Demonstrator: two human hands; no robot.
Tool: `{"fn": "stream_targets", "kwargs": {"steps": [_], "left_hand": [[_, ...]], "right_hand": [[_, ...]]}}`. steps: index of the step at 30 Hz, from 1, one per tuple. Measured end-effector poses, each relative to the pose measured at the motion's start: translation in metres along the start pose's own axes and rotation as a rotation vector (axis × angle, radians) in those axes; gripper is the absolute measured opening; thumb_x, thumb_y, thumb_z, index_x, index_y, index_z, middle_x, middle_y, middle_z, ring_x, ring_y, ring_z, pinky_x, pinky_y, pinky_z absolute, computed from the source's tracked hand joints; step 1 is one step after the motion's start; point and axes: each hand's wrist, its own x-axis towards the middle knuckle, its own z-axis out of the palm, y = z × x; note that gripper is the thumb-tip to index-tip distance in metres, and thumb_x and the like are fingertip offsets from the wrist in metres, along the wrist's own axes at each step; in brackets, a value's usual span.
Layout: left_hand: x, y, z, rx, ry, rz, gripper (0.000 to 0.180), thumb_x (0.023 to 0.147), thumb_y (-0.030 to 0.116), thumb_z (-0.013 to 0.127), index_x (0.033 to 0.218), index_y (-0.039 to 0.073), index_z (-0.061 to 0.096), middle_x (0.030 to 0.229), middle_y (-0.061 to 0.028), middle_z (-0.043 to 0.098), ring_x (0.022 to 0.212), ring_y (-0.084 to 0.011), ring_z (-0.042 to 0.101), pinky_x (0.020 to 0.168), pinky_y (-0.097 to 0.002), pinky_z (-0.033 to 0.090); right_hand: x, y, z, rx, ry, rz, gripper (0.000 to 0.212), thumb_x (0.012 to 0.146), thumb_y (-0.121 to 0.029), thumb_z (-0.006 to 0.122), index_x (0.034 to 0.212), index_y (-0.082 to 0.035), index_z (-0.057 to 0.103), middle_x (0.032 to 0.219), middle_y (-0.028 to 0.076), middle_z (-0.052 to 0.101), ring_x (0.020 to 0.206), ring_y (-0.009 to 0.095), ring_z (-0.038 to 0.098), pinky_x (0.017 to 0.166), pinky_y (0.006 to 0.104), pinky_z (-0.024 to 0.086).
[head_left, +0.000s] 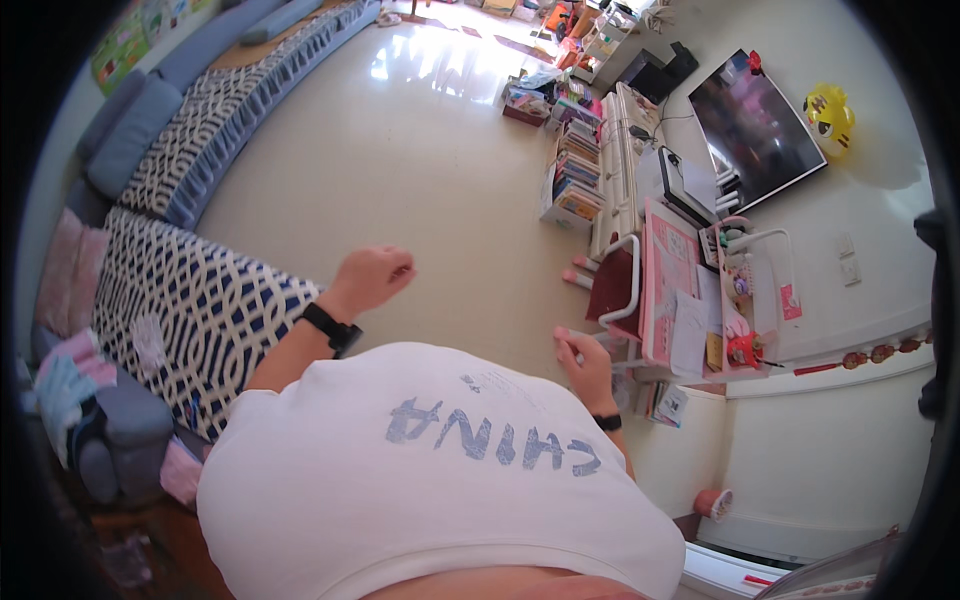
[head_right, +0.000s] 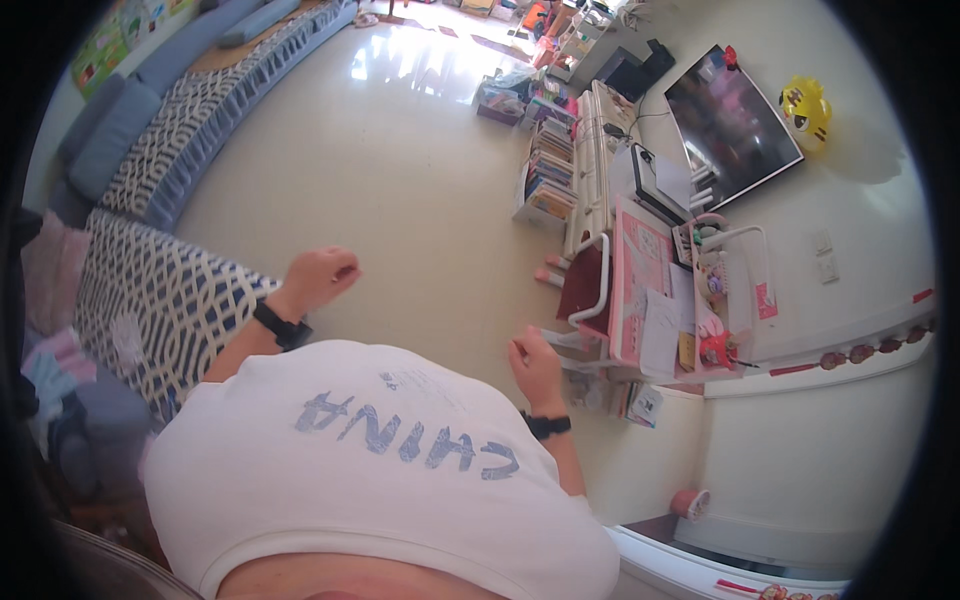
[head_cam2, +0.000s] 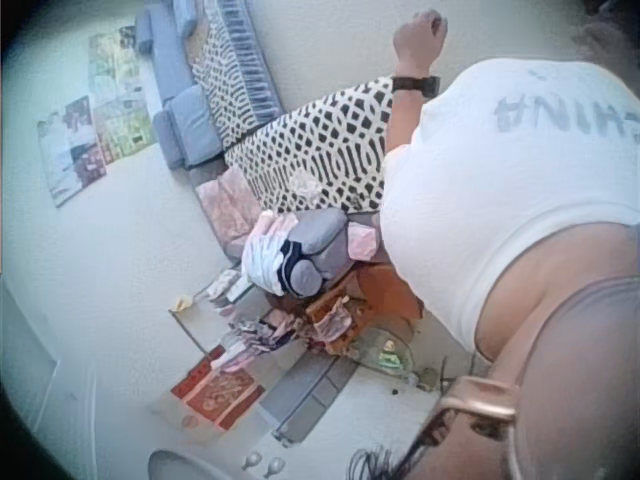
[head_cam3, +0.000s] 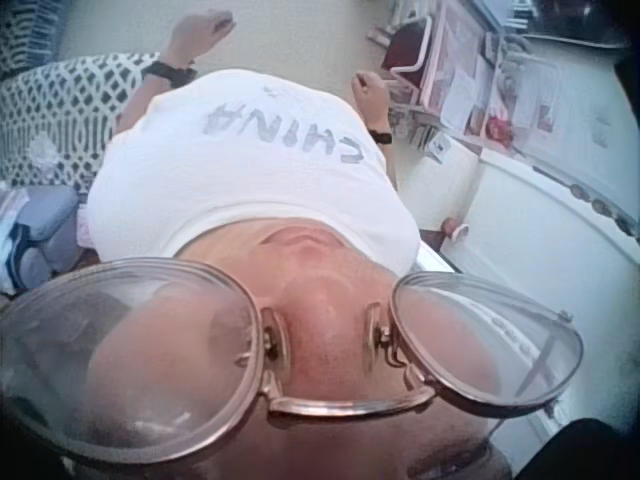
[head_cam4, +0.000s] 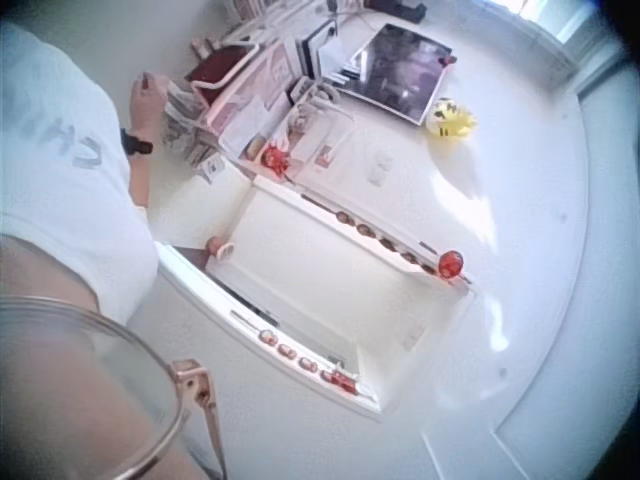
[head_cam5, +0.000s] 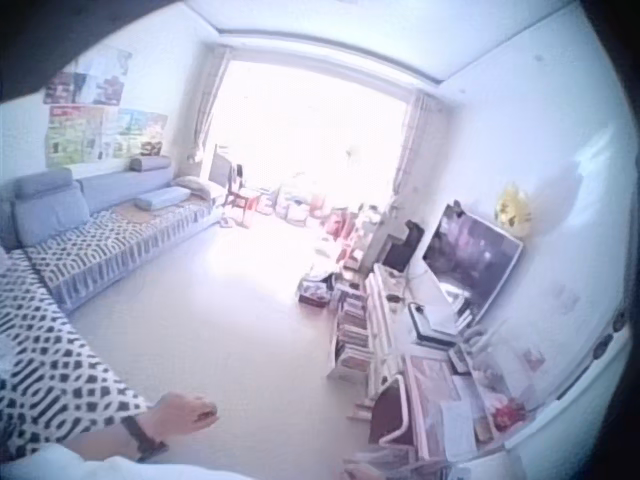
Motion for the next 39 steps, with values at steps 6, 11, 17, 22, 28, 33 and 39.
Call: {"fn": "stream_targets", "kwargs": {"steps": [6,11,17,22,28,33,39], "left_hand": [[0.181,-0.101,0.049,-0.005,-0.178,0.068,0.013,0.088,0.022,0.066,0.081,0.012,0.062,0.078,-0.006,0.064,0.073,-0.0298,0.063,0.062,-0.0416,0.05],[0.28,-0.184,0.046,0.051,-0.148,-0.178,0.018,0.088,0.025,0.066,0.079,0.011,0.063,0.077,-0.0063,0.064,0.07,-0.0303,0.063,0.06,-0.0412,0.049],[0.368,-0.284,0.027,0.126,0.016,-0.45,0.025,0.088,0.027,0.065,0.073,0.008,0.06,0.071,-0.0101,0.061,0.066,-0.0323,0.06,0.057,-0.0426,0.046],[0.46,-0.406,0.028,0.181,-0.011,-0.498,0.026,0.086,0.025,0.065,0.07,0.006,0.057,0.069,-0.0117,0.058,0.064,-0.0338,0.057,0.056,-0.0435,0.045],[0.696,-0.521,0.027,0.098,0.002,-0.346,0.022,0.085,0.019,0.064,0.07,0.006,0.055,0.068,-0.0107,0.057,0.063,-0.033,0.057,0.055,-0.0417,0.045],[0.893,-0.58,0.043,0.03,-0.083,-0.027,0.022,0.085,0.018,0.067,0.071,0.007,0.054,0.068,-0.0084,0.057,0.062,-0.0308,0.057,0.055,-0.0405,0.045],[1.061,-0.669,0.091,0.054,-0.188,-0.057,0.025,0.086,0.022,0.067,0.071,0.008,0.054,0.07,-0.0069,0.059,0.063,-0.0302,0.058,0.056,-0.0401,0.046]], "right_hand": [[0.124,0.099,0.042,0.031,0.025,0.231,0.015,0.086,-0.015,0.066,0.082,-0.001,0.066,0.075,0.016,0.062,0.067,0.032,0.06,0.061,0.0368,0.047],[0.356,0.146,0.065,0.035,-0.031,0.058,0.019,0.086,-0.015,0.065,0.075,0.0,0.065,0.072,0.017,0.059,0.066,0.033,0.059,0.059,0.0401,0.045],[0.634,0.12,0.141,0.091,-0.214,-0.341,0.016,0.087,-0.016,0.067,0.077,-0.004,0.065,0.07,0.012,0.059,0.065,0.032,0.059,0.058,0.0401,0.046],[0.796,0.138,0.209,0.078,-0.248,-0.487,0.009,0.085,-0.014,0.068,0.08,-0.006,0.067,0.072,0.01,0.061,0.064,0.029,0.061,0.058,0.0389,0.047],[0.909,0.201,0.203,0.013,-0.249,-0.051,0.01,0.087,-0.013,0.066,0.085,-0.004,0.069,0.076,0.011,0.064,0.066,0.028,0.063,0.06,0.0362,0.049],[0.983,0.261,0.21,-0.033,-0.012,0.165,0.013,0.089,-0.015,0.065,0.086,-0.003,0.068,0.077,0.012,0.064,0.069,0.027,0.063,0.062,0.0358,0.049],[1.136,0.347,0.237,-0.078,0.022,0.233,0.015,0.089,-0.016,0.064,0.087,-0.002,0.068,0.076,0.012,0.062,0.07,0.028,0.062,0.063,0.037,0.049]]}}
